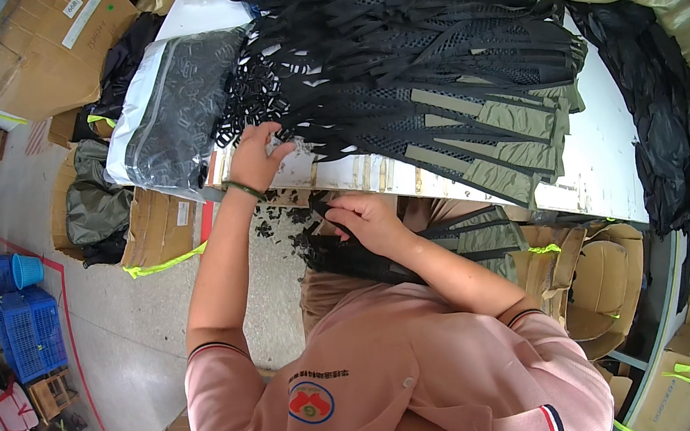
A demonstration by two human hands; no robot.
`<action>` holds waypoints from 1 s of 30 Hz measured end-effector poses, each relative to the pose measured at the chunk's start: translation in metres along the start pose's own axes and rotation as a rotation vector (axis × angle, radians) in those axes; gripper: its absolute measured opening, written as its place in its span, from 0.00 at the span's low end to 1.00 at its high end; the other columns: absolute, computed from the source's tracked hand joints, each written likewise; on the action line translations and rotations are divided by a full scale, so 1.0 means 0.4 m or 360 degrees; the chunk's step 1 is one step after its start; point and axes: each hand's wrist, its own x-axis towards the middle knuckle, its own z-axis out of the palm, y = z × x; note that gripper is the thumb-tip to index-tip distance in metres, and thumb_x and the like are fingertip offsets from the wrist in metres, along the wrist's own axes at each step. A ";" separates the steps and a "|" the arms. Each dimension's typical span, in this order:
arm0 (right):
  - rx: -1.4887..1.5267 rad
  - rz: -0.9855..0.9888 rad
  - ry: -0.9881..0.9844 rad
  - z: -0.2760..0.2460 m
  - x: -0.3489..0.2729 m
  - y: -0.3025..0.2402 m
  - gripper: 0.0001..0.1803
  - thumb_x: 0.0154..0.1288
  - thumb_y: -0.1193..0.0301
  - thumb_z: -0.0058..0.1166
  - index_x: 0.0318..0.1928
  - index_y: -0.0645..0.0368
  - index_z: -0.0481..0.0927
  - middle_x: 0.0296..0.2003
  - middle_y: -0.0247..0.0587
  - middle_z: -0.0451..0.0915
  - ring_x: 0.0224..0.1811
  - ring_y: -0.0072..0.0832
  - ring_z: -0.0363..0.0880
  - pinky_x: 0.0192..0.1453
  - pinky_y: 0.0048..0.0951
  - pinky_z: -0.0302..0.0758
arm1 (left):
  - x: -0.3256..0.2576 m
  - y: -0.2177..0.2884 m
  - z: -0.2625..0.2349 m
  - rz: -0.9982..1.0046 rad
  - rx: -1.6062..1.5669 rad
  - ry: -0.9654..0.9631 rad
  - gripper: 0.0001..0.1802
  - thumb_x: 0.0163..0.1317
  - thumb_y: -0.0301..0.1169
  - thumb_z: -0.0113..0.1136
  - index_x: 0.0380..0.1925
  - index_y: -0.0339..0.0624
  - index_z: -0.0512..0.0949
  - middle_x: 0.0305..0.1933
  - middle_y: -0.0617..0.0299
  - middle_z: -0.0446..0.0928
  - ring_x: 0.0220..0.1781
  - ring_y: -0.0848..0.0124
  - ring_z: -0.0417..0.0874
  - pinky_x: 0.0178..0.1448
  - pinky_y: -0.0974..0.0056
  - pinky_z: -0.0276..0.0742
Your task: Attaching plastic buckles and clips to mesh strap components for gear manufacturing.
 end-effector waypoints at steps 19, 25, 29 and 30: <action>0.0174 0.0077 0.0097 -0.066 0.006 0.002 0.09 0.65 0.71 0.55 0.41 0.65 0.80 0.23 0.27 0.77 0.23 0.12 0.71 0.27 0.16 0.68 | -0.073 -0.004 0.002 -0.0650 -0.1392 -0.0023 0.09 0.55 0.27 0.66 0.31 0.41 0.74 0.28 0.65 0.77 0.26 0.73 0.78 0.33 0.69 0.75; 0.0167 -0.0020 -0.0065 -0.081 0.011 -0.005 0.09 0.64 0.71 0.55 0.41 0.65 0.80 0.24 0.25 0.76 0.25 0.10 0.70 0.29 0.15 0.67 | -0.210 0.153 0.041 -0.1133 -0.2763 -0.0415 0.05 0.64 0.32 0.57 0.37 0.44 0.76 0.32 0.65 0.77 0.26 0.76 0.77 0.32 0.71 0.72; 0.0006 -0.0041 -0.0145 -0.089 -0.002 -0.015 0.06 0.65 0.74 0.54 0.39 0.64 0.80 0.26 0.26 0.75 0.28 0.11 0.70 0.32 0.16 0.67 | -0.222 0.186 0.059 -0.1169 -0.2980 -0.0640 0.07 0.66 0.34 0.54 0.38 0.44 0.76 0.35 0.66 0.77 0.28 0.77 0.72 0.32 0.73 0.68; 0.0007 -0.0039 -0.0144 -0.091 -0.005 -0.015 0.06 0.65 0.74 0.54 0.39 0.64 0.80 0.26 0.26 0.75 0.28 0.11 0.70 0.32 0.16 0.67 | -0.223 0.193 0.058 -0.1208 -0.2993 -0.0659 0.07 0.66 0.34 0.54 0.38 0.44 0.76 0.35 0.66 0.77 0.27 0.78 0.71 0.32 0.73 0.67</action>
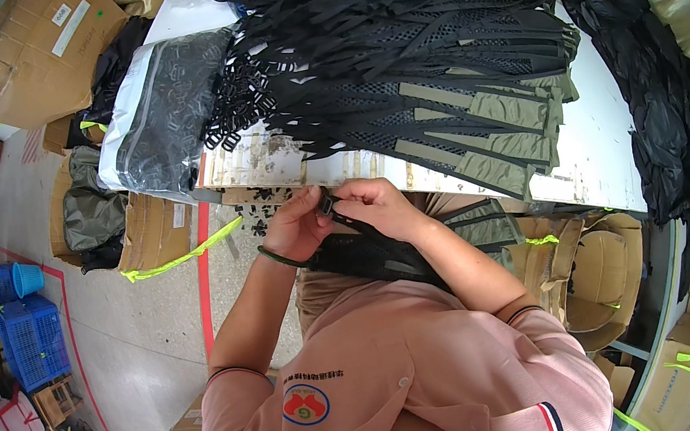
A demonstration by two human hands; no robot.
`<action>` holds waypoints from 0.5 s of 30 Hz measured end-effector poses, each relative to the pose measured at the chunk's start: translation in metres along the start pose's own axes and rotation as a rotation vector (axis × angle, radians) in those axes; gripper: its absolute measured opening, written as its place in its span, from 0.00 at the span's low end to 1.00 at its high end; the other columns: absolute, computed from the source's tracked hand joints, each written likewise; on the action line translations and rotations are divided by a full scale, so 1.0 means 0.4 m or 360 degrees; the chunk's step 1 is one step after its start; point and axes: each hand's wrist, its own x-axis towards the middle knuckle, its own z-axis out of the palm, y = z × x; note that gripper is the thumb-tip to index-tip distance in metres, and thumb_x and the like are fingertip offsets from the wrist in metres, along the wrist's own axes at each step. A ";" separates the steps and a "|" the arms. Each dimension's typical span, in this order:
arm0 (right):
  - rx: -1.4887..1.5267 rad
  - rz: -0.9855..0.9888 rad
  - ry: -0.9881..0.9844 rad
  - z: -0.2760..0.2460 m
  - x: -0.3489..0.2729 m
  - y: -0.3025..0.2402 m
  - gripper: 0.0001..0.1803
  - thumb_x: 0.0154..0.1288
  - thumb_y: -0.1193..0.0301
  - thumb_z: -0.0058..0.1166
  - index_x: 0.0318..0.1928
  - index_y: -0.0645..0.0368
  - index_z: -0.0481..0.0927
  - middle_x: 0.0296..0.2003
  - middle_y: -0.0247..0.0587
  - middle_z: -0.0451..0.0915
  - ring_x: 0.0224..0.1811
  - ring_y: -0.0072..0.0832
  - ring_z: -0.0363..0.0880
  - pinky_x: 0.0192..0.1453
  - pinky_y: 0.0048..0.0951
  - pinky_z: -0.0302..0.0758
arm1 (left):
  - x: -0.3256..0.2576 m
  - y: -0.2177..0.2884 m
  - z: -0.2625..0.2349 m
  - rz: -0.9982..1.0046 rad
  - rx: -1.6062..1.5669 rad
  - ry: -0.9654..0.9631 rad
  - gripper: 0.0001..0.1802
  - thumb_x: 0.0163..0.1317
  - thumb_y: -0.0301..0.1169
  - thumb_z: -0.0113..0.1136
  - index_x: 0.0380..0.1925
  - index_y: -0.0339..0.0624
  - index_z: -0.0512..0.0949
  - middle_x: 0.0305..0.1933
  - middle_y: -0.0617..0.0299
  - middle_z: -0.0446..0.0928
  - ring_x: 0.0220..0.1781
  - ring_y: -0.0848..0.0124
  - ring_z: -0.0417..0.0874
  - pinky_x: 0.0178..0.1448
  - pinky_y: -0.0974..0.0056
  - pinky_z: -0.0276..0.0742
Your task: Attaching plastic buckles and clips to mesh strap components for gear manufacturing.
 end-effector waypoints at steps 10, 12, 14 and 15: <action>0.0352 -0.0049 -0.0178 -0.015 -0.015 -0.015 0.09 0.66 0.75 0.53 0.43 0.67 0.79 0.35 0.32 0.80 0.37 0.15 0.74 0.42 0.17 0.71 | -0.004 -0.004 0.033 -0.0094 -0.0087 -0.0067 0.08 0.65 0.35 0.55 0.39 0.44 0.74 0.33 0.67 0.76 0.24 0.79 0.67 0.28 0.74 0.63; 0.0394 -0.0027 -0.0200 -0.015 -0.015 -0.016 0.09 0.65 0.74 0.53 0.42 0.67 0.79 0.35 0.32 0.80 0.36 0.15 0.74 0.41 0.18 0.71 | -0.006 -0.003 0.048 -0.0138 -0.0088 -0.0065 0.08 0.65 0.35 0.54 0.39 0.43 0.74 0.31 0.67 0.75 0.22 0.79 0.66 0.25 0.74 0.61; -0.0022 -0.0243 -0.0176 -0.022 -0.010 0.004 0.07 0.63 0.75 0.54 0.39 0.67 0.79 0.31 0.34 0.80 0.33 0.19 0.75 0.39 0.21 0.71 | 0.001 -0.008 0.034 -0.0154 -0.0037 -0.0047 0.08 0.66 0.35 0.53 0.39 0.43 0.73 0.31 0.67 0.74 0.21 0.79 0.65 0.25 0.74 0.61; -0.0020 -0.0242 -0.0178 -0.021 -0.009 -0.004 0.07 0.63 0.75 0.54 0.39 0.67 0.79 0.31 0.34 0.80 0.33 0.19 0.75 0.39 0.21 0.71 | 0.003 -0.010 0.028 -0.0169 0.0012 -0.0028 0.08 0.66 0.35 0.53 0.39 0.43 0.73 0.30 0.67 0.74 0.21 0.79 0.64 0.24 0.74 0.60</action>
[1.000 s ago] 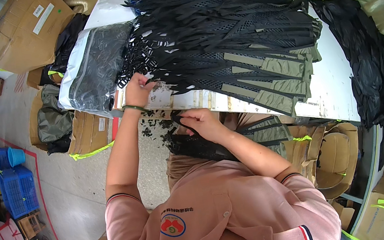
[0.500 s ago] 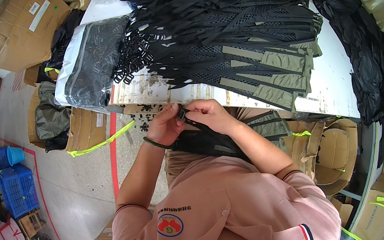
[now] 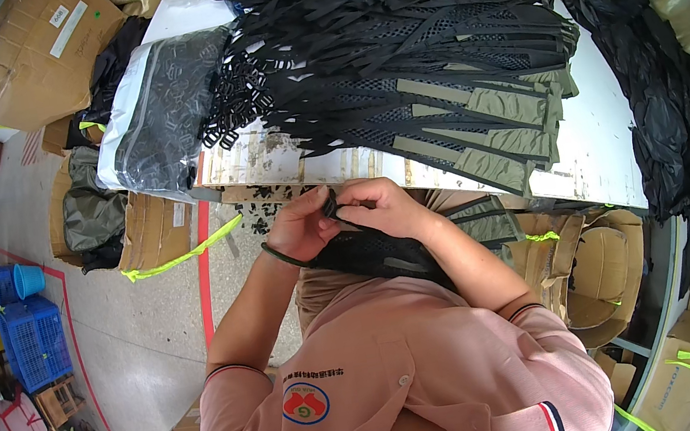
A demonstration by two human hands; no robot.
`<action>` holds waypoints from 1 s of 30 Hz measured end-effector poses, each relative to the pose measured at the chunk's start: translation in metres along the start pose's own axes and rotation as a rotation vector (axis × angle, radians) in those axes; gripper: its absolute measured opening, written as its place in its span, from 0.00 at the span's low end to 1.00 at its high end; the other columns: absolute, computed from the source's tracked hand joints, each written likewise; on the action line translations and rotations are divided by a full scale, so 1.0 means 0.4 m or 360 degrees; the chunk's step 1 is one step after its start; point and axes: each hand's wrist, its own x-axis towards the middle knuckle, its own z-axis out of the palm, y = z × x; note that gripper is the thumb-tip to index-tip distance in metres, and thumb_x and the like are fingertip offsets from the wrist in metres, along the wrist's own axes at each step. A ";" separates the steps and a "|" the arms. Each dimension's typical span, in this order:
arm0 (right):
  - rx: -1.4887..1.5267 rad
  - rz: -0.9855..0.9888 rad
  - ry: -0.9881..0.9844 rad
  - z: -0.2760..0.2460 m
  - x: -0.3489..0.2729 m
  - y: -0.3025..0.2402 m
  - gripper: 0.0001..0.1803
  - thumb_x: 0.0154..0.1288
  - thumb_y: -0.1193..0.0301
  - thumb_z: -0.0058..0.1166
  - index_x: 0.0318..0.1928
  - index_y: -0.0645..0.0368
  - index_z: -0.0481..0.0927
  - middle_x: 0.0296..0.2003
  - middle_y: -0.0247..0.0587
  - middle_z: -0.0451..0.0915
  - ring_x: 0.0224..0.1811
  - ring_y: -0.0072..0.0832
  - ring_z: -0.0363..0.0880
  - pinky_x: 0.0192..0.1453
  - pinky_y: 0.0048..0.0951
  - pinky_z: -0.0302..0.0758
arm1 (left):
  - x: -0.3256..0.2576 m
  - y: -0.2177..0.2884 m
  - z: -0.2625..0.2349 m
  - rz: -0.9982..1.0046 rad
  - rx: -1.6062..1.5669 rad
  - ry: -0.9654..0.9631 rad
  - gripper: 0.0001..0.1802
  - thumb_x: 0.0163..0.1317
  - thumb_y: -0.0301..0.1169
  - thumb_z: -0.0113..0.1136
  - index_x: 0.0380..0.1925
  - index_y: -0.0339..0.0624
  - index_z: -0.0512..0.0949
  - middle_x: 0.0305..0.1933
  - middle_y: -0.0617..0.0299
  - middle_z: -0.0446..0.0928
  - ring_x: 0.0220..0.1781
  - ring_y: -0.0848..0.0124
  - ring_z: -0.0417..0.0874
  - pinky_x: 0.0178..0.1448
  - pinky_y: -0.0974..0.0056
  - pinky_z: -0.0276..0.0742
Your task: Attaching plastic buckles and clips to mesh strap components for gear manufacturing.
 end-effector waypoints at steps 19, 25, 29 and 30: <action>-0.0518 0.0080 0.0350 0.031 -0.032 -0.024 0.05 0.59 0.74 0.58 0.34 0.64 0.79 0.25 0.38 0.77 0.26 0.23 0.74 0.35 0.24 0.71 | 0.002 -0.015 -0.001 0.0034 0.0027 0.0199 0.02 0.64 0.30 0.56 0.36 0.45 0.74 0.27 0.69 0.72 0.21 0.80 0.66 0.27 0.74 0.63; -0.0065 0.0146 0.0433 0.037 -0.026 -0.022 0.05 0.57 0.75 0.60 0.35 0.60 0.81 0.24 0.32 0.77 0.26 0.16 0.73 0.35 0.20 0.71 | 0.014 -0.022 -0.024 0.0176 0.0299 0.0237 0.03 0.65 0.29 0.55 0.36 0.44 0.74 0.28 0.69 0.73 0.22 0.79 0.70 0.26 0.74 0.64; -0.0851 -0.0377 0.0469 0.024 -0.017 -0.007 0.06 0.53 0.78 0.60 0.33 0.58 0.80 0.26 0.34 0.77 0.29 0.28 0.75 0.40 0.25 0.71 | 0.014 -0.040 0.017 0.0285 0.0132 0.0283 0.03 0.65 0.29 0.54 0.35 0.43 0.74 0.28 0.66 0.75 0.23 0.77 0.74 0.26 0.72 0.69; -0.0853 -0.0376 0.0471 0.025 -0.018 -0.007 0.06 0.53 0.78 0.60 0.33 0.58 0.80 0.26 0.34 0.77 0.29 0.28 0.75 0.40 0.25 0.71 | 0.011 -0.043 0.025 0.0321 0.0021 0.0293 0.04 0.65 0.30 0.55 0.33 0.42 0.74 0.29 0.65 0.76 0.23 0.76 0.76 0.26 0.71 0.70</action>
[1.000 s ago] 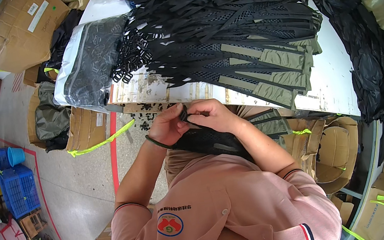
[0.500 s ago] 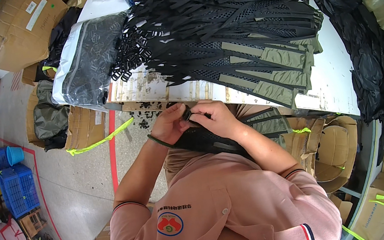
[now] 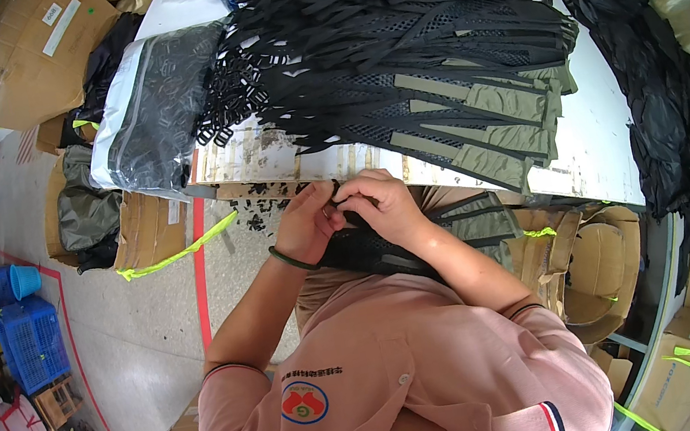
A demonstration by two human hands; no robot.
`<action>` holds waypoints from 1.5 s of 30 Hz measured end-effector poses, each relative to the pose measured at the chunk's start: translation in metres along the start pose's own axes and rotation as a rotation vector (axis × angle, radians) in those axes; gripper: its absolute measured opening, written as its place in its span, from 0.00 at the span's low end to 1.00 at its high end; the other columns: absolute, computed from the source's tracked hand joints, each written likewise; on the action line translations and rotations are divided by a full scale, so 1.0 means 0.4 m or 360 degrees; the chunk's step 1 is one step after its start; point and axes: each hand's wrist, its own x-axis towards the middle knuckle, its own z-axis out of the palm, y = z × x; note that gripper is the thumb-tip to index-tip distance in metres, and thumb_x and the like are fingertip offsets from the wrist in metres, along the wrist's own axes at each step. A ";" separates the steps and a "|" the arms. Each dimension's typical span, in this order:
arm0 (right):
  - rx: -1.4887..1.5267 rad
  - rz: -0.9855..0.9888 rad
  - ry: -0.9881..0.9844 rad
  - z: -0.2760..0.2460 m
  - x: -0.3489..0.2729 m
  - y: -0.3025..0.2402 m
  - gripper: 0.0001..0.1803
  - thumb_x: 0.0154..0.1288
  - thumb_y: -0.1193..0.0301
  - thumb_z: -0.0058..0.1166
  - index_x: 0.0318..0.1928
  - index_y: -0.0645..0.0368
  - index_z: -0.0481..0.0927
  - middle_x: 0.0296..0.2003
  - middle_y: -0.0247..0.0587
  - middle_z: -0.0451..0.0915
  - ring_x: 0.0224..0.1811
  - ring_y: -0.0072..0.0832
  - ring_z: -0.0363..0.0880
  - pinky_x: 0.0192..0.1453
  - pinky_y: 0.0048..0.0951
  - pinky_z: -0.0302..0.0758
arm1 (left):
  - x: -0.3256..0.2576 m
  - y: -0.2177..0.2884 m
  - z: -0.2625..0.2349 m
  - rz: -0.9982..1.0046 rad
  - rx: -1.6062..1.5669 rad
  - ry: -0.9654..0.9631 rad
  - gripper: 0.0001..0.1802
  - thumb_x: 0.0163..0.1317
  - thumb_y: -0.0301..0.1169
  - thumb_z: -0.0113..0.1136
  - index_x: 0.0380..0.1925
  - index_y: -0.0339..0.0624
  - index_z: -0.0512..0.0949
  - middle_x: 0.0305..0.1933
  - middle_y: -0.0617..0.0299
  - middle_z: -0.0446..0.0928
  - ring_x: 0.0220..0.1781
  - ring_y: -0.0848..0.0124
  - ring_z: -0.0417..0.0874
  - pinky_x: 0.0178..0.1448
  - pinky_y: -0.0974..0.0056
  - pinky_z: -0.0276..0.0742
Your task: Attaching plastic buckles and clips to mesh strap components for gear manufacturing.
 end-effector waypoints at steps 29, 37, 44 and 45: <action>0.1516 0.0880 0.0279 0.015 -0.058 0.012 0.07 0.62 0.79 0.56 0.38 0.59 0.72 0.27 0.31 0.76 0.29 0.18 0.75 0.33 0.20 0.73 | -0.031 -0.066 -0.008 0.1060 0.1340 -0.0239 0.11 0.56 0.19 0.62 0.37 0.38 0.72 0.37 0.64 0.74 0.34 0.78 0.77 0.36 0.74 0.73; 0.1093 0.1084 -0.0204 -0.043 -0.022 -0.003 0.09 0.68 0.69 0.52 0.42 0.62 0.77 0.33 0.30 0.76 0.30 0.15 0.71 0.33 0.17 0.70 | -0.045 -0.028 0.011 0.1116 0.1849 -0.0311 0.15 0.50 0.16 0.65 0.37 0.42 0.74 0.42 0.64 0.68 0.40 0.78 0.70 0.38 0.74 0.67; 0.0846 0.1012 -0.0137 -0.034 -0.015 -0.006 0.07 0.66 0.69 0.54 0.38 0.61 0.78 0.30 0.28 0.76 0.29 0.15 0.70 0.33 0.18 0.68 | -0.068 -0.043 -0.027 0.0720 0.1508 -0.0357 0.16 0.51 0.19 0.64 0.40 0.41 0.73 0.38 0.61 0.70 0.34 0.75 0.73 0.35 0.73 0.71; 0.0781 0.1012 -0.0189 -0.035 -0.012 -0.012 0.06 0.65 0.71 0.55 0.37 0.61 0.78 0.30 0.30 0.76 0.28 0.18 0.70 0.33 0.19 0.69 | -0.080 -0.044 -0.036 0.0414 0.1122 -0.0235 0.18 0.52 0.21 0.65 0.43 0.40 0.72 0.34 0.60 0.71 0.31 0.72 0.75 0.35 0.72 0.72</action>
